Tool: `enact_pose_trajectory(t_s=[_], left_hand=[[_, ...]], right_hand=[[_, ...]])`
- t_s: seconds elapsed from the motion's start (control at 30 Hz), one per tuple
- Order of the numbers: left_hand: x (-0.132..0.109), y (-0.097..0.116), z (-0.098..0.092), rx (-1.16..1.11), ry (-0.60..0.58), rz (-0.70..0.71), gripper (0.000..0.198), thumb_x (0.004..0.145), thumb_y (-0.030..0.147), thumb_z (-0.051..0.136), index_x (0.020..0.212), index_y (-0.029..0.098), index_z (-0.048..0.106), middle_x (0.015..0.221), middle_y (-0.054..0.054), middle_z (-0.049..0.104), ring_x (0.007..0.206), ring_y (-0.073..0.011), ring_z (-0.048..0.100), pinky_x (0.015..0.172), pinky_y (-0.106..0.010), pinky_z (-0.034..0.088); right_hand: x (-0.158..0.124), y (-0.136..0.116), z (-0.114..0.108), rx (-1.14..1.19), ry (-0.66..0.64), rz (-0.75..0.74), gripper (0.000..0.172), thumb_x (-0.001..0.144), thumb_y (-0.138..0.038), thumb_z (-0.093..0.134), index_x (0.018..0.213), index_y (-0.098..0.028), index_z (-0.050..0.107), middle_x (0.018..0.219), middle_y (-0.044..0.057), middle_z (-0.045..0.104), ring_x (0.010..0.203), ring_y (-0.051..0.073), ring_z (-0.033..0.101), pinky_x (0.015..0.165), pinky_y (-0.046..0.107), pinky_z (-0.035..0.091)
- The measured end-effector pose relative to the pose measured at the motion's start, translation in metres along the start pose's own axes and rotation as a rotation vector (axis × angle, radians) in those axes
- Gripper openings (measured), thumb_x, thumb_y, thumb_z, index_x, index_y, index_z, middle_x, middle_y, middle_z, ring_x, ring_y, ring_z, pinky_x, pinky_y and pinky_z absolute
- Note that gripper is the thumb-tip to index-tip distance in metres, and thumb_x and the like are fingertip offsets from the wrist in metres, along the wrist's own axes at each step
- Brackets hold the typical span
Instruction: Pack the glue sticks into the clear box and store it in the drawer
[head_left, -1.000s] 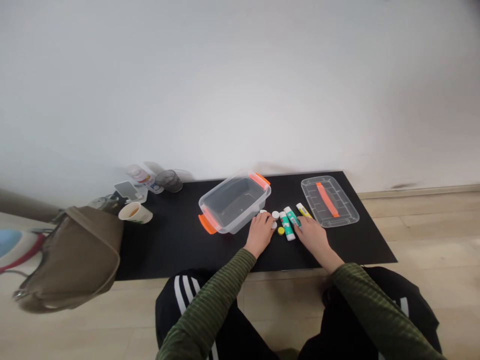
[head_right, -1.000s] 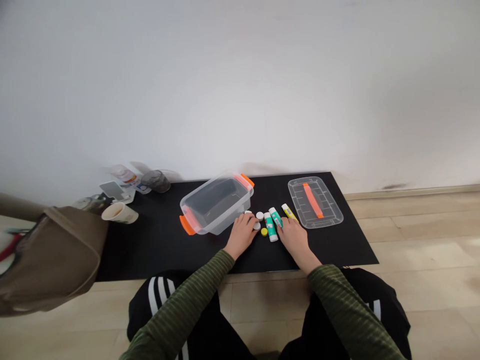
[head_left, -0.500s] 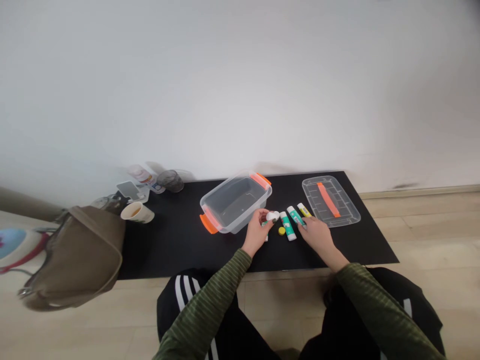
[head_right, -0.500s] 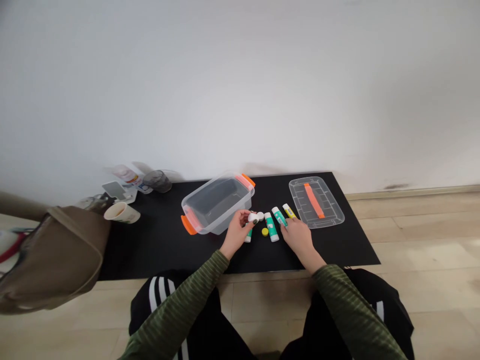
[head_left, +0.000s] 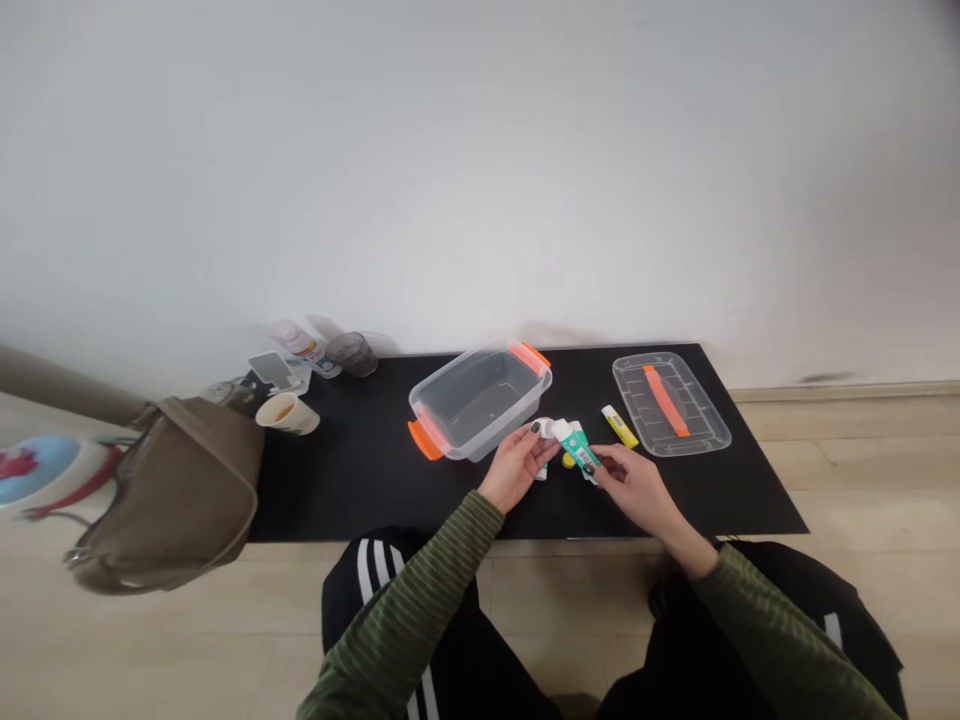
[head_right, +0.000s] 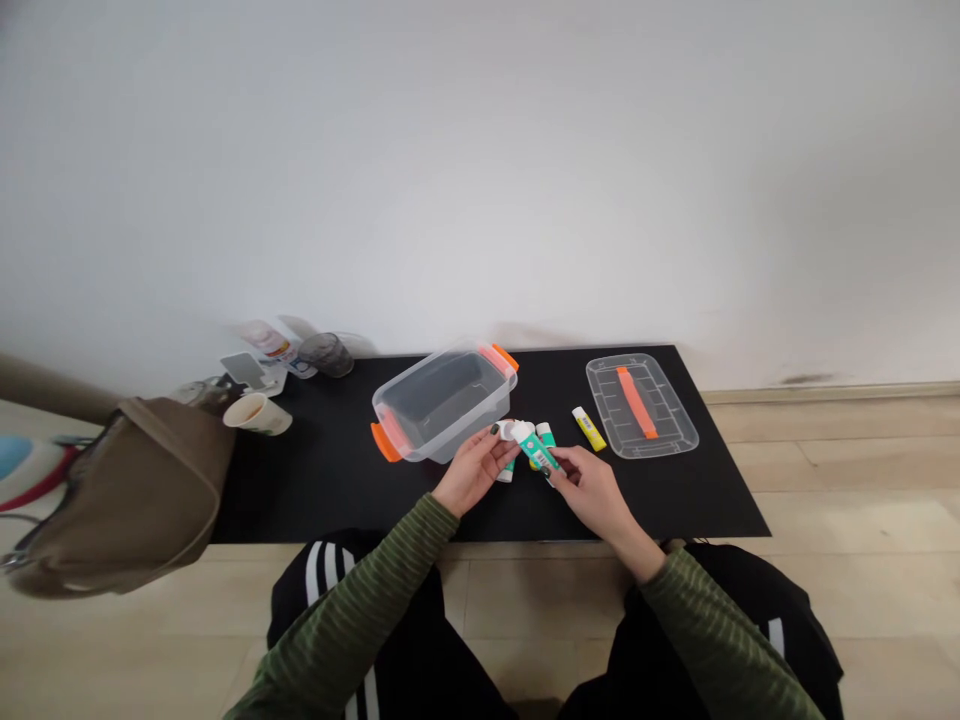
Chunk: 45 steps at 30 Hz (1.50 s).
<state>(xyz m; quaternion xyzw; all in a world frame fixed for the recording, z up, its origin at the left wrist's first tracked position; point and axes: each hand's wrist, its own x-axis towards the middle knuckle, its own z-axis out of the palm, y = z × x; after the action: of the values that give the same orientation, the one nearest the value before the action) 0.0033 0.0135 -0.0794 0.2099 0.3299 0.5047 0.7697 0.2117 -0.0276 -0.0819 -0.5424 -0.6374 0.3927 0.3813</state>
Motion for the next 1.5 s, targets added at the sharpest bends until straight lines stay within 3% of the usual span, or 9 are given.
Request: enact_pose_trajectory(t_s=[0.33,0.57,0.77,0.9,1.03,1.2,1.5], left_hand=[[-0.001,0.003,-0.001,0.037,-0.002,0.052,0.032,0.076,0.02,0.079,0.106,0.014,0.071,0.109,-0.008,0.072,0.102,-0.0169,0.067,0.1,-0.032,0.05],[-0.005,0.002,0.001,0.141,-0.001,0.07,0.038,0.071,0.024,0.083,0.107,0.016,0.071,0.112,-0.009,0.072,0.105,-0.0189,0.066,0.098,-0.033,0.05],[-0.01,0.002,0.004,0.189,0.002,0.064,0.04,0.07,0.028,0.084,0.106,0.017,0.071,0.117,-0.01,0.071,0.107,-0.0202,0.066,0.095,-0.033,0.051],[-0.011,0.003,0.003,0.193,0.02,0.064,0.042,0.069,0.029,0.085,0.106,0.016,0.071,0.118,-0.011,0.07,0.108,-0.022,0.065,0.095,-0.034,0.051],[-0.012,0.004,0.001,0.211,0.009,0.051,0.045,0.071,0.031,0.083,0.11,0.015,0.07,0.119,-0.013,0.069,0.11,-0.0247,0.065,0.093,-0.035,0.053],[-0.014,0.005,0.002,0.23,-0.025,0.033,0.046,0.072,0.033,0.083,0.112,0.015,0.069,0.118,-0.014,0.07,0.114,-0.0274,0.064,0.093,-0.036,0.052],[-0.017,0.001,0.007,0.198,-0.063,0.007,0.049,0.074,0.032,0.081,0.116,0.015,0.065,0.121,-0.015,0.068,0.114,-0.0284,0.064,0.095,-0.038,0.052]], right_hand=[[-0.001,-0.005,-0.004,-0.197,0.061,-0.177,0.027,0.085,-0.029,0.062,0.111,-0.021,0.067,0.099,0.007,0.067,0.075,0.016,0.062,0.066,0.028,0.054],[-0.004,-0.006,-0.004,-0.286,0.099,-0.295,0.027,0.088,-0.026,0.058,0.114,-0.022,0.064,0.108,0.009,0.066,0.098,0.021,0.065,0.084,0.034,0.055],[-0.006,-0.007,0.0,-0.274,0.106,-0.3,0.027,0.088,-0.027,0.059,0.113,-0.023,0.066,0.107,0.008,0.069,0.098,0.022,0.066,0.086,0.035,0.055],[-0.008,-0.011,0.003,-0.203,0.094,-0.224,0.027,0.086,-0.028,0.062,0.111,-0.022,0.069,0.102,0.008,0.071,0.09,0.021,0.067,0.08,0.033,0.055],[-0.009,-0.011,0.009,-0.055,0.056,-0.04,0.028,0.081,-0.033,0.066,0.105,-0.021,0.073,0.094,0.007,0.073,0.077,0.019,0.067,0.071,0.031,0.056],[-0.01,-0.005,0.018,0.257,0.005,0.19,0.043,0.072,-0.046,0.074,0.103,-0.017,0.074,0.088,0.008,0.076,0.075,0.021,0.07,0.07,0.034,0.057],[-0.007,-0.009,0.019,0.579,-0.1,0.398,0.05,0.059,-0.051,0.084,0.093,-0.015,0.077,0.076,0.005,0.075,0.065,0.018,0.067,0.058,0.029,0.053]])
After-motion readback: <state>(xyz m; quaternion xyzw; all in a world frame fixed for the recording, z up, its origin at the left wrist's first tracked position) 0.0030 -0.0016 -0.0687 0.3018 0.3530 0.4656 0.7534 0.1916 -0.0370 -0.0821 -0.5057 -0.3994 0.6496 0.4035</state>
